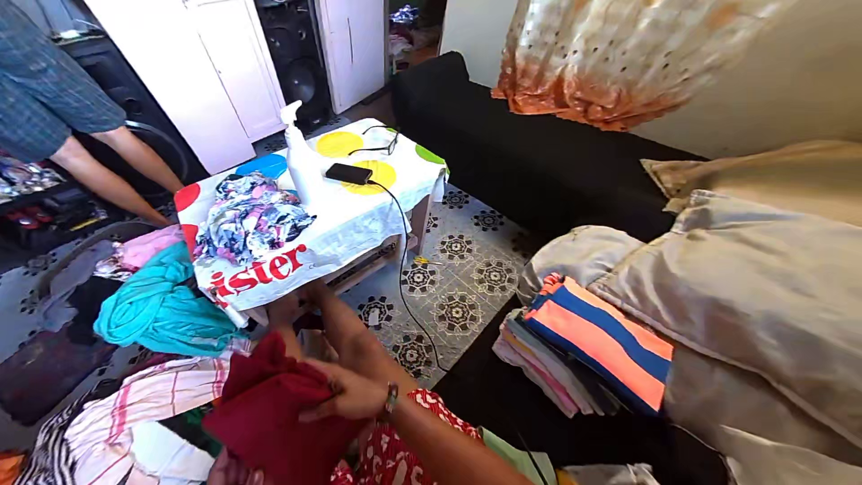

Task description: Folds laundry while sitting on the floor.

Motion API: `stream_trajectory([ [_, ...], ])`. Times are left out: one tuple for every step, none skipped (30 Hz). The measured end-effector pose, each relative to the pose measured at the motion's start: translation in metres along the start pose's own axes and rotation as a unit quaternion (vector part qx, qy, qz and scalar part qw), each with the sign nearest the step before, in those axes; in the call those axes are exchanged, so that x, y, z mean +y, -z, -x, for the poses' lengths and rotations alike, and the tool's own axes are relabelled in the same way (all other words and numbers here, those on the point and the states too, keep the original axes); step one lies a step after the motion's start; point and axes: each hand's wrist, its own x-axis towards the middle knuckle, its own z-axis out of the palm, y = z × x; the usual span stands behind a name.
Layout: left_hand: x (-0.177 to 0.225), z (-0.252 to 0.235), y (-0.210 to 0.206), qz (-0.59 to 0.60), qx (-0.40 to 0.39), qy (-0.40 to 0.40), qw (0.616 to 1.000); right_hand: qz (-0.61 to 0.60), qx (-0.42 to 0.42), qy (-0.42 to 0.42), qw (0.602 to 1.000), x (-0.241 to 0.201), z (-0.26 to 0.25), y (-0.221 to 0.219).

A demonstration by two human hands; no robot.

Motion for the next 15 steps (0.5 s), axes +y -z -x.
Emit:
stream_trajectory([
  [0.001, -0.002, 0.004, -0.008, -0.022, 0.005, 1.000, 0.026, 0.007, 0.031, 0.999, -0.015, -0.003, 0.016],
  [0.001, -0.004, 0.009, -0.013, -0.042, 0.011, 0.999, 0.058, 0.021, 0.048, 0.997, -0.031, -0.004, 0.035],
  [0.002, -0.004, 0.012, -0.017, -0.058, 0.017, 0.998, 0.093, 0.030, 0.046, 0.994, -0.048, -0.004, 0.055],
  [0.001, -0.003, 0.016, -0.020, -0.070, 0.022, 0.997, 0.126, 0.040, 0.034, 0.991, -0.062, -0.002, 0.075],
  [0.000, -0.001, 0.019, -0.019, -0.078, 0.027, 0.996, 0.160, 0.051, 0.021, 0.986, -0.073, 0.002, 0.097],
  [-0.002, 0.001, 0.022, -0.016, -0.081, 0.035, 0.996, 0.195, 0.057, 0.020, 0.979, -0.080, 0.008, 0.118],
  [-0.004, 0.004, 0.025, -0.019, -0.084, 0.044, 0.995, 0.235, 0.068, 0.022, 0.970, -0.087, 0.016, 0.139],
  [-0.007, 0.007, 0.028, -0.023, -0.088, 0.053, 0.995, 0.276, 0.082, 0.014, 0.957, -0.095, 0.027, 0.156],
  [-0.011, 0.009, 0.031, -0.025, -0.091, 0.061, 0.994, 0.314, 0.103, -0.009, 0.944, -0.104, 0.041, 0.170],
  [-0.015, 0.012, 0.033, -0.025, -0.093, 0.068, 0.993, 0.345, 0.126, -0.034, 0.930, -0.108, 0.056, 0.182],
  [-0.018, 0.014, 0.035, -0.022, -0.092, 0.073, 0.993, 0.360, 0.150, -0.059, 0.919, -0.110, 0.074, 0.191],
  [-0.021, 0.015, 0.035, -0.020, -0.090, 0.080, 0.993, 0.359, 0.175, -0.085, 0.913, -0.110, 0.092, 0.198],
  [-0.024, 0.016, 0.035, -0.016, -0.087, 0.087, 0.992, 0.347, 0.201, -0.106, 0.910, -0.106, 0.110, 0.202],
  [-0.024, 0.016, 0.035, -0.014, -0.085, 0.095, 0.992, 0.319, 0.225, -0.132, 0.911, -0.102, 0.128, 0.203],
  [-0.024, 0.016, 0.033, -0.013, -0.086, 0.101, 0.991, 0.283, 0.250, -0.155, 0.913, -0.096, 0.145, 0.203],
])
